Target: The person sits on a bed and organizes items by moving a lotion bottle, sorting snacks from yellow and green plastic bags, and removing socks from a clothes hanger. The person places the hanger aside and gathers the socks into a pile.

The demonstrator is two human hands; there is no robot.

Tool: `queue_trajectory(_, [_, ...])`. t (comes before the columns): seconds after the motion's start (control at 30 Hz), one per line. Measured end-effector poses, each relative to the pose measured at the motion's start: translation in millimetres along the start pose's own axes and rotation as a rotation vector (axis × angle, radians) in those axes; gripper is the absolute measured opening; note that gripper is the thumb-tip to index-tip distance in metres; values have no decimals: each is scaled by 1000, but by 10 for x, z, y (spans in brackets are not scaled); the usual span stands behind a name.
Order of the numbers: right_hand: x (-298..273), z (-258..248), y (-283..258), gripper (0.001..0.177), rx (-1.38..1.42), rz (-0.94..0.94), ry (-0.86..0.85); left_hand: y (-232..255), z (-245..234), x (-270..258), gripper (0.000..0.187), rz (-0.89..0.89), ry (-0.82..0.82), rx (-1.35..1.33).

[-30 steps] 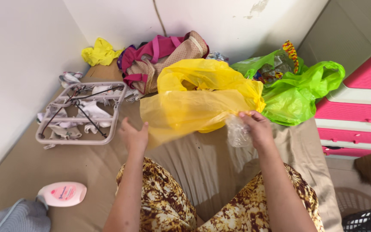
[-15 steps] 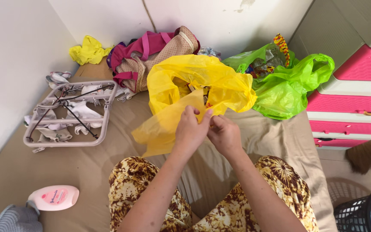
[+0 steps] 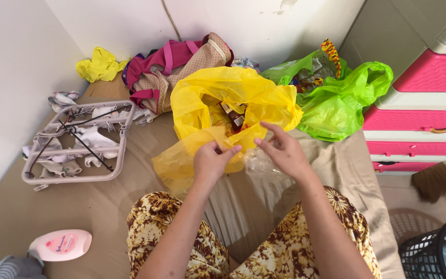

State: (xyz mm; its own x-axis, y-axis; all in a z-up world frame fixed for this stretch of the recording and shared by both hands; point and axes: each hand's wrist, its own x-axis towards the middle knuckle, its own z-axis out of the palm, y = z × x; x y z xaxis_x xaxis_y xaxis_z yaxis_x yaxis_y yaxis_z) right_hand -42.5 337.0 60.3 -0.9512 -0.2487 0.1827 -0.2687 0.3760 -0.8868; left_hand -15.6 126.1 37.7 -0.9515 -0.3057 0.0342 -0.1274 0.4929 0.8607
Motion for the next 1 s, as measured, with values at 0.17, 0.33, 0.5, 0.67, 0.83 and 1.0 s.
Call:
queue_trajectory(0.17, [-29, 158, 83, 38, 164, 169, -280, 49, 125, -68, 73, 41, -137, 178])
queue_trajectory(0.33, [11, 320, 237, 21, 349, 103, -360, 28, 150, 22, 76, 119, -172, -8])
queue_trajectory(0.5, [21, 425, 396, 15, 412, 74, -305, -73, 149, 47, 72, 167, -209, 12])
queue_trajectory(0.67, [72, 228, 505, 10, 363, 135, -271, -179, 14, 127, 67, 190, -155, 20])
queue_trajectory(0.83, [105, 61, 546, 10, 388, 179, -240, -68, -112, 89, 45, 148, -126, -176])
queue_trajectory(1.0, [71, 305, 500, 17, 310, 159, -228, 15, 85, -103, 34, 197, -164, -101])
